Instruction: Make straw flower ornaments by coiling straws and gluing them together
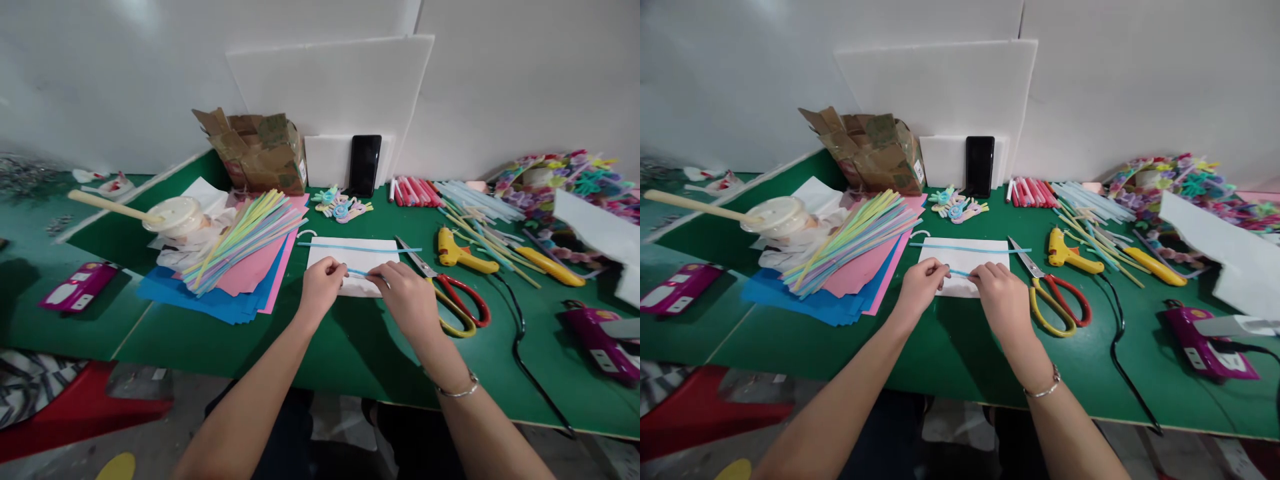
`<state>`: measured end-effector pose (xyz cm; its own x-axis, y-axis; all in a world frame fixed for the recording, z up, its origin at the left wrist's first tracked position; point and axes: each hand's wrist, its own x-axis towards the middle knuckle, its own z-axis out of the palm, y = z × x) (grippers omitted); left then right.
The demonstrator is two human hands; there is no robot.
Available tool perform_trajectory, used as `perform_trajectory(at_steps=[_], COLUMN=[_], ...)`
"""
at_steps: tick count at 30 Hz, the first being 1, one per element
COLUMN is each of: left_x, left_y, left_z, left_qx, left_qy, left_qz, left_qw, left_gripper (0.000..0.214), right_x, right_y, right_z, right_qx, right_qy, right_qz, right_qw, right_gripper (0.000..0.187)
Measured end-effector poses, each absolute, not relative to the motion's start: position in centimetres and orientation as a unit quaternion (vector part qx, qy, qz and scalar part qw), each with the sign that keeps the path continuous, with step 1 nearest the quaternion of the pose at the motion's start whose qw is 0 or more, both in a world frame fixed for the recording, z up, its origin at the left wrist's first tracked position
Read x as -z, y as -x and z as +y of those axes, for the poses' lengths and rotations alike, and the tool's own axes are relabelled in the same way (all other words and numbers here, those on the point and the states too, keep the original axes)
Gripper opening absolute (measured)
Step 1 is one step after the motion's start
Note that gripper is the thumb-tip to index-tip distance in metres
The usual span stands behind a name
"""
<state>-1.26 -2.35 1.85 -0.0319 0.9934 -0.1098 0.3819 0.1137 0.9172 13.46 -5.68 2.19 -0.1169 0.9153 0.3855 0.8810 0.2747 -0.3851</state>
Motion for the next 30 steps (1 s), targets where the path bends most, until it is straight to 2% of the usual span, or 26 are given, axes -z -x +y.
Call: perform_trajectory(at_steps=[3,6,9,12,16,24,26,30], left_x=[-1.8,-2.1,-2.6,-2.9,-3.0,-3.0,-2.8,-2.1], left_y=[1.5,2.0,2.5,2.8,2.7,2.5,2.4,1.9], left_z=[-2.1,-1.9,-1.8,-1.8,-2.0,-2.1,-2.1,-2.1], left_qx=[-0.369,-0.368,-0.379,-0.363,-0.368,-0.396,-0.38,-0.342], left_qy=[-0.513,-0.592,-0.67,-0.702,-0.718,-0.728,-0.737,-0.723], left_qz=[0.613,0.546,0.45,0.411,0.39,0.406,0.427,0.502], left_qw=[0.474,0.465,0.453,0.453,0.444,0.385,0.361,0.328], left_gripper=[0.023,0.018,0.022,0.023,0.017,0.012,0.013,0.016], right_x=[-2.1,-2.4,-3.1,-3.8,-4.1,-3.6,-3.4,-2.4], right_y=[-13.2,-13.8,-15.1,-16.2,-16.5,-16.4,-16.3,-15.6], right_z=[-5.7,-5.2,-4.9,-4.9,-5.0,-4.7,-4.7,-4.6], right_qx=[-0.053,-0.235,-0.455,-0.57,-0.645,-0.652,-0.587,-0.329], right_qy=[0.606,0.641,0.59,0.561,0.53,0.51,0.532,0.612], right_qz=[-0.741,-0.665,-0.602,-0.526,-0.467,-0.493,-0.541,-0.638], right_qw=[0.285,0.302,0.285,0.288,0.29,0.266,0.284,0.332], right_gripper=[0.017,0.011,0.02,0.029,0.035,0.039,0.032,0.007])
